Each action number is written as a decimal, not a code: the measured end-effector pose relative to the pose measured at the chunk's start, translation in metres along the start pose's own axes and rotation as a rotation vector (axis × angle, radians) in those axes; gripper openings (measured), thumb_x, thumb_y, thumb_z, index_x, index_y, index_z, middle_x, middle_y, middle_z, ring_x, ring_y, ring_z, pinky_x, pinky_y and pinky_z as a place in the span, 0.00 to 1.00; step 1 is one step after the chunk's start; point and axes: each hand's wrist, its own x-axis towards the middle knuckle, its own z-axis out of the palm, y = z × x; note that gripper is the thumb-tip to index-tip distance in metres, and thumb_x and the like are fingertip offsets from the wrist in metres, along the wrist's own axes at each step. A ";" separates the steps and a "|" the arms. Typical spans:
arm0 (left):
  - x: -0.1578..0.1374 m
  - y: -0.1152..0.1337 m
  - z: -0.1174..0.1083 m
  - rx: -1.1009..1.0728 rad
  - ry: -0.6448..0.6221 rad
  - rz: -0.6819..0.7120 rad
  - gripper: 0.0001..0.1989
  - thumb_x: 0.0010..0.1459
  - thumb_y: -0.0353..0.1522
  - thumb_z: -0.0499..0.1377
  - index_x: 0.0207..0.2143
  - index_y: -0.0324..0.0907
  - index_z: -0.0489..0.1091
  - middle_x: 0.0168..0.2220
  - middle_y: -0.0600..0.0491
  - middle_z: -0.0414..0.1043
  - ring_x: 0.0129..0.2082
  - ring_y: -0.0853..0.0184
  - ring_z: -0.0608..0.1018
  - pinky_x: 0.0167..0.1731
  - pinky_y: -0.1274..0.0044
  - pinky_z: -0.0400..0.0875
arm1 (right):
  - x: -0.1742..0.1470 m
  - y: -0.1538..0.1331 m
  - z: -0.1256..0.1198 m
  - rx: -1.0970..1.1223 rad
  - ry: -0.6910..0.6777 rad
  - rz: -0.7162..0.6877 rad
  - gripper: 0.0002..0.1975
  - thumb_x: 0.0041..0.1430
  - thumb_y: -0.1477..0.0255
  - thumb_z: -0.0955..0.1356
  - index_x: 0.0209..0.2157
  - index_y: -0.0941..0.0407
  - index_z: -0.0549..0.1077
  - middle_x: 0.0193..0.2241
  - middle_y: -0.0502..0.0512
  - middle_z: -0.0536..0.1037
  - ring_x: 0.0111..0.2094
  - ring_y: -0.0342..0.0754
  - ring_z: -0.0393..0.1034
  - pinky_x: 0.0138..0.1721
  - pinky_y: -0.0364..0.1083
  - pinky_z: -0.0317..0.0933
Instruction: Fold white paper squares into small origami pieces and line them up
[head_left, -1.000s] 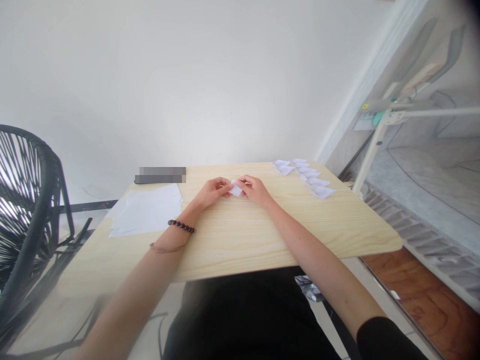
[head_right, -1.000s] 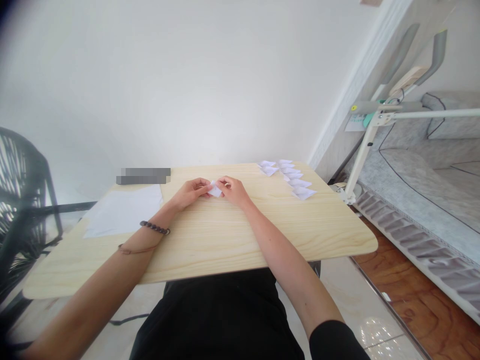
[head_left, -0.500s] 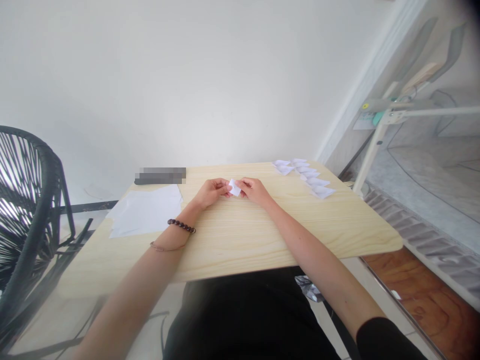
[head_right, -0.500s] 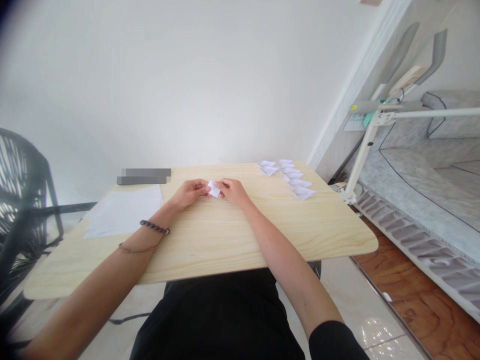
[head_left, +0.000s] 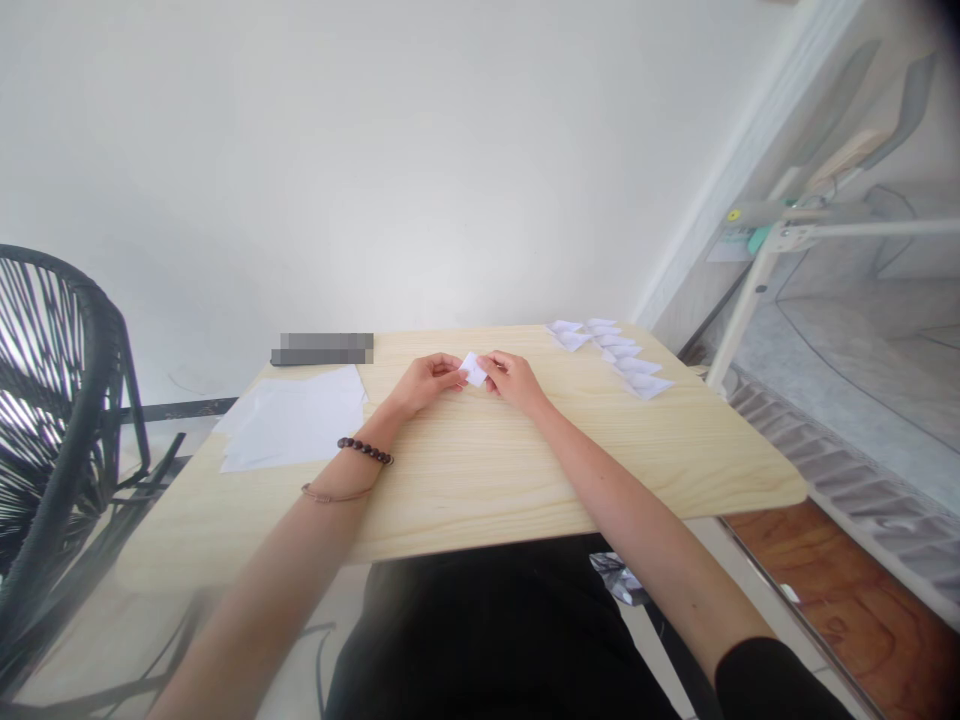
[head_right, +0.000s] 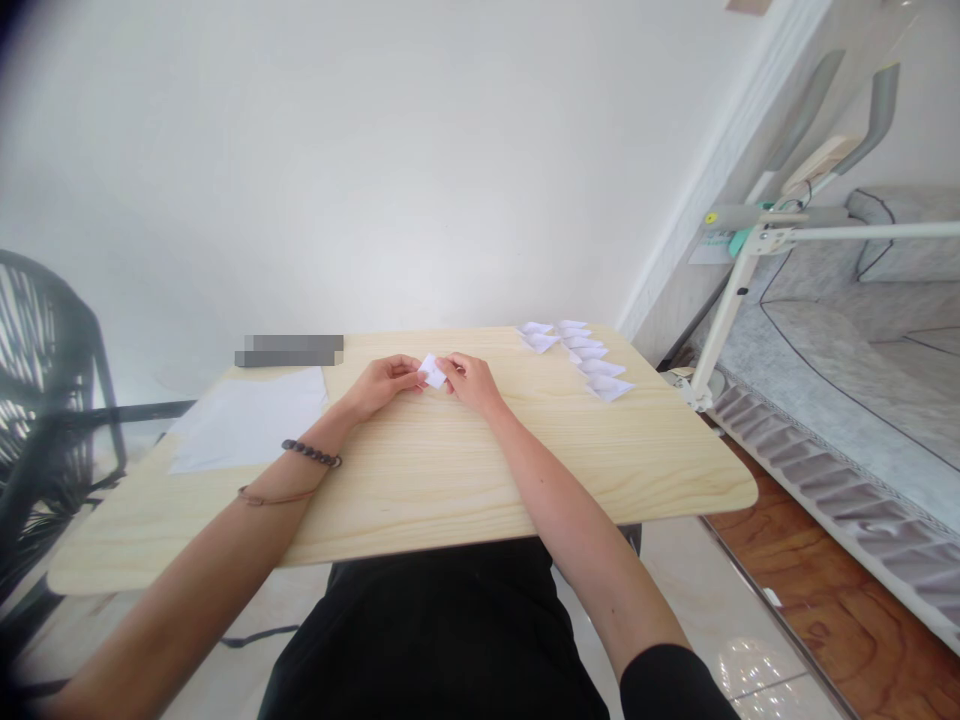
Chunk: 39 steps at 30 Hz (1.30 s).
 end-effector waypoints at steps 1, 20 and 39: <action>0.000 0.000 0.000 0.002 0.010 0.004 0.16 0.43 0.38 0.62 0.32 0.36 0.68 0.31 0.50 0.72 0.31 0.68 0.73 0.36 0.71 0.66 | 0.000 0.000 0.000 -0.006 0.004 -0.006 0.20 0.55 0.57 0.58 0.24 0.58 0.68 0.14 0.47 0.67 0.16 0.38 0.60 0.21 0.38 0.54; -0.001 0.001 -0.006 -0.027 -0.044 0.068 0.14 0.43 0.36 0.63 0.31 0.36 0.69 0.27 0.52 0.70 0.27 0.70 0.71 0.34 0.74 0.65 | 0.000 -0.003 -0.001 -0.003 -0.055 -0.010 0.19 0.54 0.57 0.59 0.26 0.58 0.69 0.15 0.46 0.67 0.18 0.39 0.61 0.23 0.39 0.55; 0.002 -0.003 -0.002 -0.096 0.068 -0.005 0.12 0.44 0.35 0.61 0.31 0.36 0.68 0.33 0.50 0.71 0.32 0.68 0.73 0.39 0.70 0.67 | -0.001 -0.004 0.000 -0.032 -0.077 -0.018 0.15 0.54 0.60 0.60 0.25 0.57 0.67 0.16 0.47 0.69 0.18 0.39 0.63 0.24 0.39 0.56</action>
